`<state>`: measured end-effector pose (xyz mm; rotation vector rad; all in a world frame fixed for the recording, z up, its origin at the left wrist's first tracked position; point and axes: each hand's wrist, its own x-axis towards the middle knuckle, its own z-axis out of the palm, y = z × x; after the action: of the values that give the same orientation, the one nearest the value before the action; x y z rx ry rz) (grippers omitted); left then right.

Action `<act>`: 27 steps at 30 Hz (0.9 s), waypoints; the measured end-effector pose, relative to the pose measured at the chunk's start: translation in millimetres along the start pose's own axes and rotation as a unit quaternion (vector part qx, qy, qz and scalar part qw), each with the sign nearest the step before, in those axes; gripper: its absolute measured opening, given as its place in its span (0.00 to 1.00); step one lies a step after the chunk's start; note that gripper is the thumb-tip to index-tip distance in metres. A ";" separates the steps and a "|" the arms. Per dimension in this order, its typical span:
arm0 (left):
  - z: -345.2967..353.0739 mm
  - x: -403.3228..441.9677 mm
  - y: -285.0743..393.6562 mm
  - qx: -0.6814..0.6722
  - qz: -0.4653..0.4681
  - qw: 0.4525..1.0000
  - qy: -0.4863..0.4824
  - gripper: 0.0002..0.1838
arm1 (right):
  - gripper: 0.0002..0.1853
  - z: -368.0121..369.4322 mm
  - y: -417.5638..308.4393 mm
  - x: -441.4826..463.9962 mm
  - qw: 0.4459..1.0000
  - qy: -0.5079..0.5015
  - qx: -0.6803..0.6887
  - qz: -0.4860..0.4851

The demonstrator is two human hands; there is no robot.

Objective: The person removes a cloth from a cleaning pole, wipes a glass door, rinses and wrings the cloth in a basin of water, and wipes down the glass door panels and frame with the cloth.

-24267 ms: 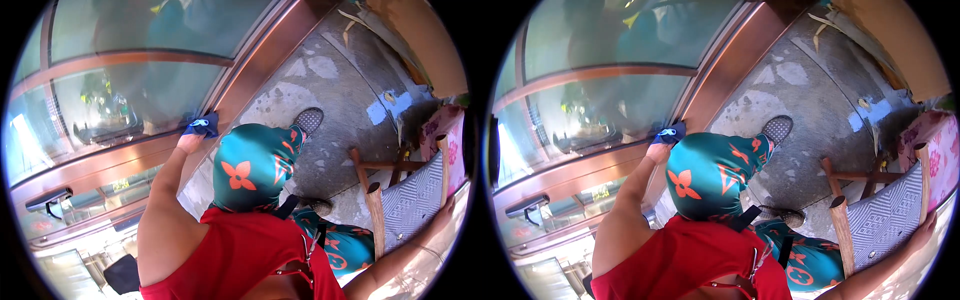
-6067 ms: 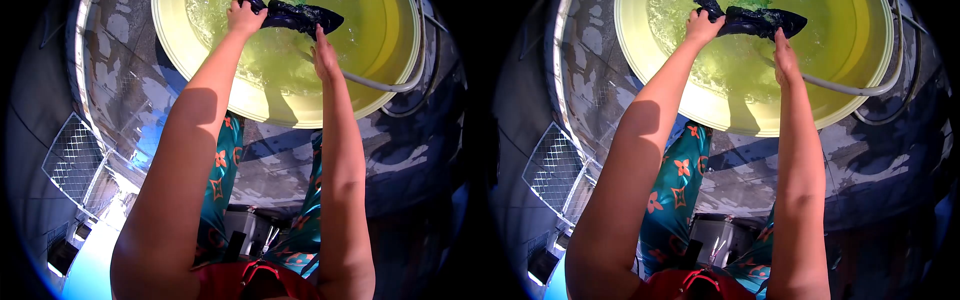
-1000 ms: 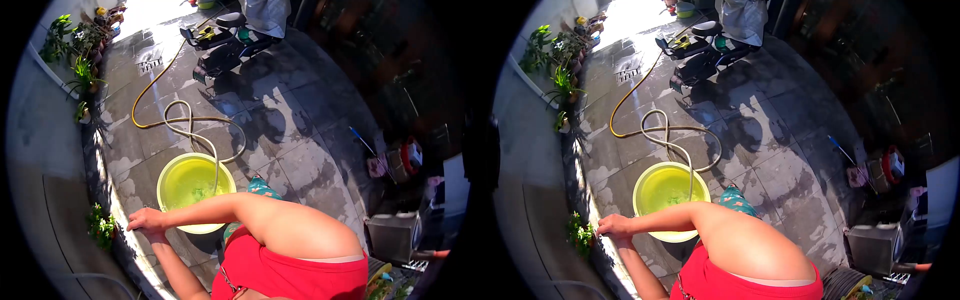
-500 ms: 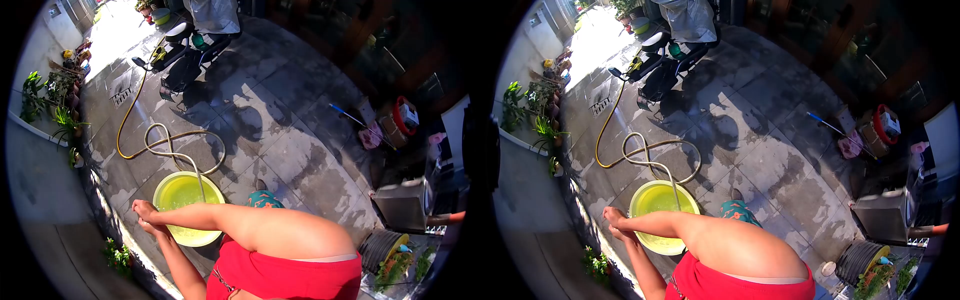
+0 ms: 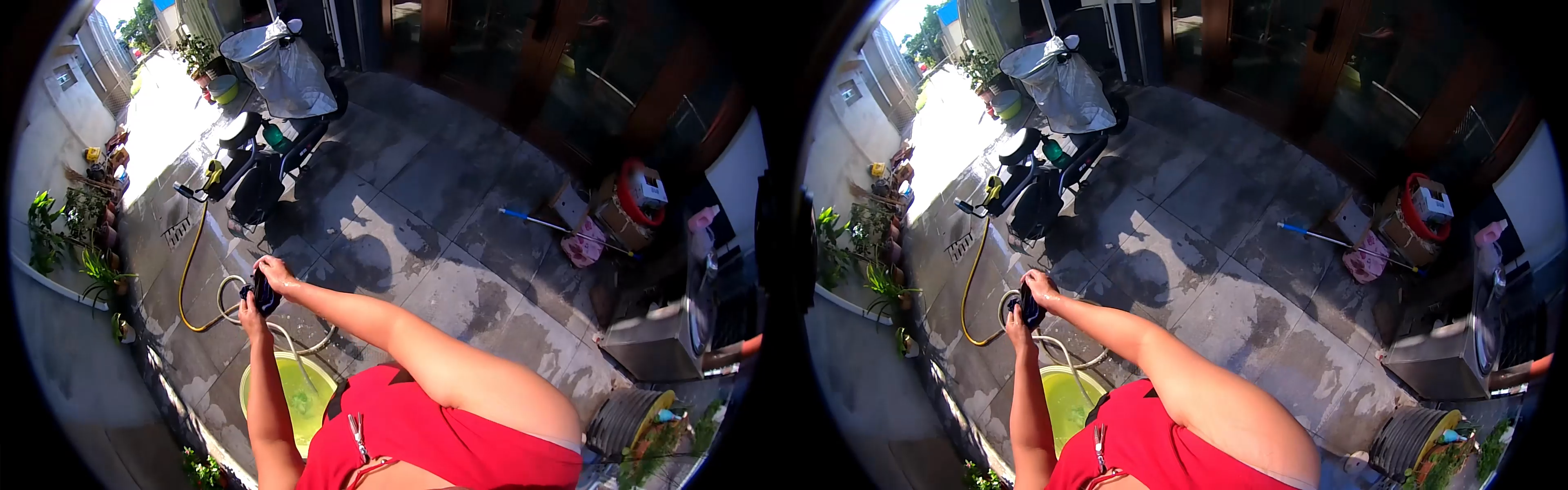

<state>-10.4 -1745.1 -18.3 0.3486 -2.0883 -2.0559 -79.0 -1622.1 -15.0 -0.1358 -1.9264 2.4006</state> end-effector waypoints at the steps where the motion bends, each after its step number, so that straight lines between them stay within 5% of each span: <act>1: 21.4 15.5 10.5 -0.009 -0.085 0.996 -0.028 0.18 | 0.11 -29.3 -26.4 6.4 0.999 0.032 -0.021 -0.021; 3: 73.7 37.0 25.1 -0.121 -0.134 0.980 -0.085 0.21 | 0.11 -81.1 -40.0 38.0 0.990 0.107 -0.020 -0.085; 4: 100.7 45.1 31.0 -0.171 -0.146 0.968 -0.111 0.22 | 0.11 -109.1 -72.9 30.6 0.987 0.152 -0.021 -0.043; 8: 181.9 91.9 25.1 -0.141 -0.201 0.960 -0.133 0.21 | 0.12 -217.3 -150.3 31.6 0.949 0.284 -0.114 -0.070; 13: 287.6 116.9 32.0 -0.035 -0.205 0.960 -0.186 0.32 | 0.12 -335.3 -169.9 65.9 0.899 0.389 -0.148 -0.135; 21: 483.3 163.5 51.5 -0.097 -0.240 0.872 -0.415 0.18 | 0.20 -516.5 -208.3 93.1 0.806 0.510 -0.296 -0.046; 26: 629.2 134.1 57.9 -0.038 -0.305 0.856 -0.415 0.15 | 0.22 -614.8 -226.9 76.1 0.757 0.576 -0.309 0.001; 27: 656.3 115.9 62.3 0.036 -0.242 0.877 -0.413 0.15 | 0.22 -632.1 -233.3 68.1 0.751 0.593 -0.291 0.006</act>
<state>-318.1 -1152.4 27.4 -0.0412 -2.7690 -2.7755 -81.2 -950.9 74.8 -1.2971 -1.7347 0.9640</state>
